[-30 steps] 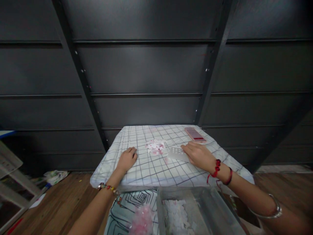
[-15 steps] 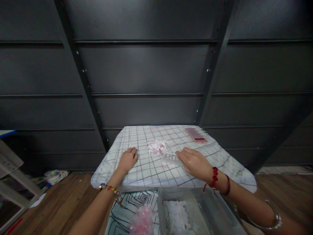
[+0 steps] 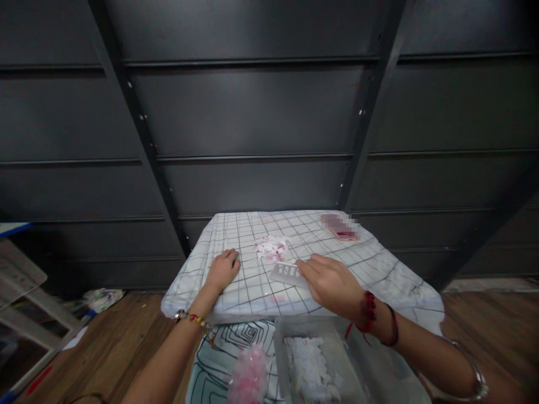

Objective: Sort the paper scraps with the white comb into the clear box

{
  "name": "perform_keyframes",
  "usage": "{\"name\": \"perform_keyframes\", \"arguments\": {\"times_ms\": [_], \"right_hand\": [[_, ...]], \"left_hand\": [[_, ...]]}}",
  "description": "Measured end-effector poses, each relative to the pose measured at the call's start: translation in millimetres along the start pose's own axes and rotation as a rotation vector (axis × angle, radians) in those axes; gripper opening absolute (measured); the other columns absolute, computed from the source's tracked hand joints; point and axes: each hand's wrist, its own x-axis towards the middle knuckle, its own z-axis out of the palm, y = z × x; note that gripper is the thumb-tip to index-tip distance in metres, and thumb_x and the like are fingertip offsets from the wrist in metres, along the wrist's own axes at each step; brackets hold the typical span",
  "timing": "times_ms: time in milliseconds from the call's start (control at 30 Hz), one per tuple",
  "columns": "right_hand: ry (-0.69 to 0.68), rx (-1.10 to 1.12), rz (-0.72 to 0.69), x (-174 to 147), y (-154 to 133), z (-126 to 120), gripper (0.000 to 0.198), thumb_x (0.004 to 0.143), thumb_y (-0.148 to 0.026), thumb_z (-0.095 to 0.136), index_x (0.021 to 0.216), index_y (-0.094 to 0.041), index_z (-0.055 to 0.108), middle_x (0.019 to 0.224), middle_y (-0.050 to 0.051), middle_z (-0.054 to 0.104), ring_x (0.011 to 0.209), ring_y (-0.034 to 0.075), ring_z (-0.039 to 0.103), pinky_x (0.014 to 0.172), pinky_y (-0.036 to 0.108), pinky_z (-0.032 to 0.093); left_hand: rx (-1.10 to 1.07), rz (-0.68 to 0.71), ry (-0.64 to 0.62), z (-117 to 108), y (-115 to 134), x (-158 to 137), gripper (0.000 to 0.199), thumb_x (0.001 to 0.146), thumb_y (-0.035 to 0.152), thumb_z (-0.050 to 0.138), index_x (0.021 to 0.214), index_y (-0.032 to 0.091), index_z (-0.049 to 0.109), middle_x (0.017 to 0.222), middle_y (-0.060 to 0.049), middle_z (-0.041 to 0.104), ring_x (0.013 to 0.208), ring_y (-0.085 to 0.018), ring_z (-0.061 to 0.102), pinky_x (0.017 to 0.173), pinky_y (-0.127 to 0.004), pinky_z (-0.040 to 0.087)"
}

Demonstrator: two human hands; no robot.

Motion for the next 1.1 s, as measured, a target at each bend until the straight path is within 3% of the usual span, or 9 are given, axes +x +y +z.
{"name": "perform_keyframes", "arguments": {"times_ms": [167, 767, 900, 1100], "right_hand": [[-0.105, -0.046, 0.101, -6, 4, -3, 0.021, 0.069, -0.001, 0.043, 0.072, -0.015, 0.059, 0.06, 0.004, 0.058, 0.062, 0.015, 0.048, 0.057, 0.026, 0.031], [-0.121, 0.185, -0.081, 10, -48, -18, 0.015, 0.071, -0.005, 0.044, 0.074, -0.017, 0.052, 0.062, 0.002, 0.054, 0.061, 0.015, 0.045, 0.055, 0.028, 0.029], [-0.085, 0.139, -0.043, 12, -30, -15, 0.017, 0.073, -0.004, 0.043, 0.075, -0.017, 0.055, 0.064, 0.003, 0.057, 0.063, 0.015, 0.046, 0.057, 0.027, 0.031], [-0.095, -0.028, 0.114, 8, 44, 3, 0.02, 0.081, -0.009, 0.041, 0.081, -0.014, 0.06, 0.069, 0.006, 0.062, 0.071, 0.017, 0.052, 0.065, 0.026, 0.035]], "left_hand": [[-0.009, 0.013, 0.019, 2, -1, 0, 0.03, 0.084, 0.019, 0.043, 0.11, 0.012, 0.056, 0.117, -0.011, 0.056, 0.109, -0.022, 0.05, 0.093, -0.033, 0.038], [-0.015, -0.02, 0.009, 1, 1, -1, 0.029, 0.084, 0.019, 0.042, 0.11, 0.015, 0.056, 0.12, -0.008, 0.055, 0.11, -0.02, 0.049, 0.096, -0.032, 0.035], [-0.002, -0.014, -0.005, 2, -1, -1, 0.031, 0.084, 0.02, 0.042, 0.11, 0.013, 0.055, 0.12, -0.01, 0.054, 0.109, -0.021, 0.049, 0.094, -0.031, 0.036], [-0.011, 0.007, 0.009, 3, -3, -1, 0.03, 0.084, 0.018, 0.042, 0.11, 0.013, 0.056, 0.117, -0.009, 0.056, 0.108, -0.02, 0.05, 0.093, -0.03, 0.037]]}}
